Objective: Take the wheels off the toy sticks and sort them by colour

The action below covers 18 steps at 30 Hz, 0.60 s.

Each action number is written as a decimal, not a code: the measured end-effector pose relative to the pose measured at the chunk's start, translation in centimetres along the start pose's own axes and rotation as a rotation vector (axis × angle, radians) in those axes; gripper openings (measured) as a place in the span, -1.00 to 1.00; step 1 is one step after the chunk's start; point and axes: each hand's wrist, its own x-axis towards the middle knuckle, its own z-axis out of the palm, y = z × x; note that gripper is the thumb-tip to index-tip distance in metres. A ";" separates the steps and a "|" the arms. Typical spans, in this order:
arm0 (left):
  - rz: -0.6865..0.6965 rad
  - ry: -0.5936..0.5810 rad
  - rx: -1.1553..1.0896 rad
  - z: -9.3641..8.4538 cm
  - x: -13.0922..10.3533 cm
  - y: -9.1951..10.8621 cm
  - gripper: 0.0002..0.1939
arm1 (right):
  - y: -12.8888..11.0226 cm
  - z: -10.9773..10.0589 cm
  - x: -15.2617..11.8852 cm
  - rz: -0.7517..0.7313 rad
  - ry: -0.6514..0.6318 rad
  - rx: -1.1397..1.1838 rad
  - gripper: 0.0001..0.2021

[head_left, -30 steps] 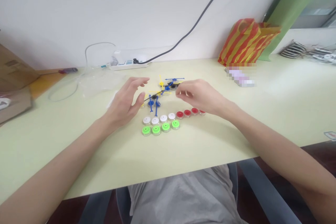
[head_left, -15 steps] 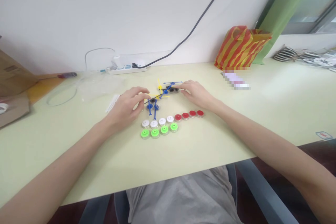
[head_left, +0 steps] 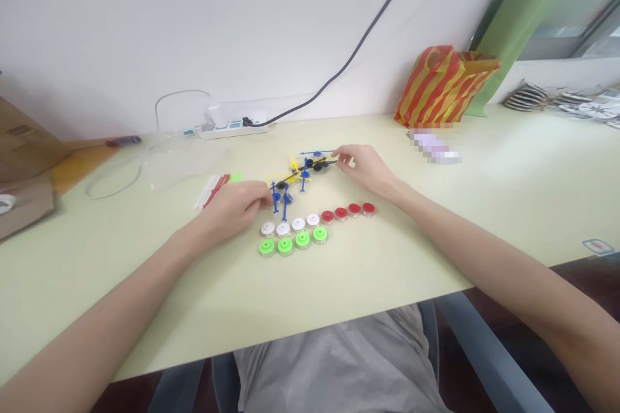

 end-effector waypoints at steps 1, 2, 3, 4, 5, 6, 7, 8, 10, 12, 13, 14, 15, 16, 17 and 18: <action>0.009 0.006 -0.005 0.0 0.0 0.0 -0.71 | 0.1 0.2 0.0 -0.015 0.001 0.011 -0.71; 0.019 0.014 -0.014 0.1 0.1 0.0 -0.70 | 0.2 0.3 0.0 -0.032 -0.002 0.021 -0.70; 0.031 0.022 -0.026 0.1 0.1 0.0 -0.69 | 0.3 0.5 0.1 -0.047 -0.008 0.027 -0.70; 0.045 0.028 -0.041 0.2 0.1 0.0 -0.69 | 0.3 0.7 0.1 -0.056 -0.011 0.029 -0.72; 0.059 0.034 -0.055 0.3 0.1 0.0 -0.68 | 0.3 0.9 0.1 -0.059 -0.015 0.031 -0.75; 0.071 0.041 -0.063 0.3 0.1 0.0 -0.68 | 0.3 1.0 0.2 -0.058 -0.019 0.033 -0.78; 0.080 0.049 -0.065 0.4 0.2 0.0 -0.67 | 0.3 1.1 0.2 -0.052 -0.022 0.038 -0.81; 0.088 0.055 -0.064 0.4 0.2 0.0 -0.67 | 0.2 1.1 0.2 -0.043 -0.023 0.045 -0.83; 0.101 0.063 -0.067 0.5 0.2 0.0 -0.66 | 0.2 1.0 0.4 -0.022 -0.007 0.068 -0.85; 0.109 0.058 -0.076 0.5 0.1 0.0 -0.65 | 0.3 0.7 0.6 -0.003 0.054 0.109 -0.86; 0.112 0.055 -0.080 0.6 0.1 -0.1 -0.65 | 0.3 0.5 0.7 0.005 0.098 0.141 -0.86; 0.116 0.054 -0.082 0.6 0.1 -0.1 -0.65 | 0.5 0.4 0.8 0.017 0.144 0.181 -0.86; 0.118 0.056 -0.082 0.6 0.0 -0.1 -0.64 | 0.6 0.2 0.9 0.034 0.185 0.224 -0.86; 0.120 0.059 -0.079 0.6 0.0 -0.2 -0.64 | 0.8 0.0 1.0 0.053 0.217 0.263 -0.86; 0.121 0.060 -0.074 0.6 0.0 -0.2 -0.64 | 1.0 -0.2 1.1 0.070 0.241 0.292 -0.85; 0.122 0.059 -0.069 0.6 0.0 -0.2 -0.64 | 1.1 -0.4 1.2 0.084 0.258 0.304 -0.85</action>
